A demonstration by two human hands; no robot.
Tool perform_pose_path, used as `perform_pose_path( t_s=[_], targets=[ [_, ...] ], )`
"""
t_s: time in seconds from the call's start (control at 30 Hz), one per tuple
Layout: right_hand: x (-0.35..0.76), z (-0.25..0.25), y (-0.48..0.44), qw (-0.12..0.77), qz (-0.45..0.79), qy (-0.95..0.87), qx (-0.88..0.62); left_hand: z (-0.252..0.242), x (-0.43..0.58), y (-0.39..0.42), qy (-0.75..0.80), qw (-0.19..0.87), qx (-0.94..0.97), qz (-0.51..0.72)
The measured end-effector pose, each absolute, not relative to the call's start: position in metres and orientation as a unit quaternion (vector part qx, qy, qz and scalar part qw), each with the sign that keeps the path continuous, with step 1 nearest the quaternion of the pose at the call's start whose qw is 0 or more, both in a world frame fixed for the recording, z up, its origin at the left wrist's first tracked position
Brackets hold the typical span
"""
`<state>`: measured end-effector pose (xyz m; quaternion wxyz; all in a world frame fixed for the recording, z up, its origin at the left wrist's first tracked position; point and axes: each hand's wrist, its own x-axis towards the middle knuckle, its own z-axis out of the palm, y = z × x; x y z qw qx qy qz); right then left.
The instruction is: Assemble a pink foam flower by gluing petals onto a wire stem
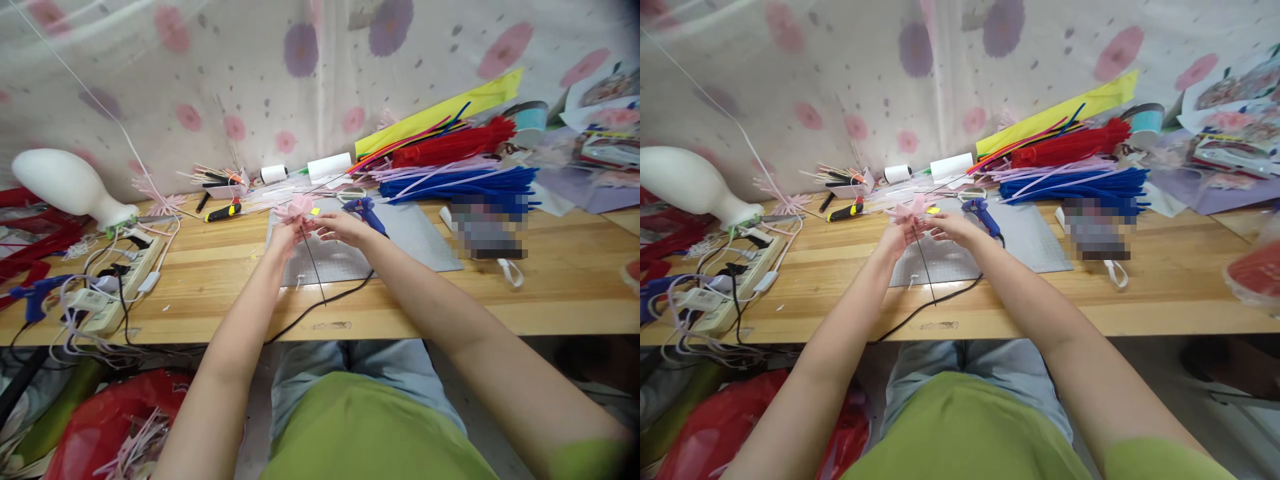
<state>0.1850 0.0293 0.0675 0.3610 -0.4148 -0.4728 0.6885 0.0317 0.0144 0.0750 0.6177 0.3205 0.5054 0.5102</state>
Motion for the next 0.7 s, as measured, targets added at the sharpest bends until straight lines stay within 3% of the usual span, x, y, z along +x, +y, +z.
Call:
perform_pose_path(
  t_s=[0.23,0.43,0.57,0.7],
  targets=[
    [0.171,0.064,0.034,0.381,0.787,-0.326,-0.359,0.083,0.035,0.01,0.5,0.639,0.357,0.463],
    [0.174,0.067,0.03,0.332,0.826,-0.298,-0.344,0.084,0.023,0.011,0.472,0.691,0.371,0.402],
    [0.182,0.068,0.025,0.353,0.783,-0.349,-0.375,0.082,0.021,0.01,0.497,0.67,0.372,0.407],
    [0.185,0.068,0.026,0.468,0.615,-0.497,-0.395,0.081,0.023,0.009,0.533,0.626,0.413,0.39]
  ],
)
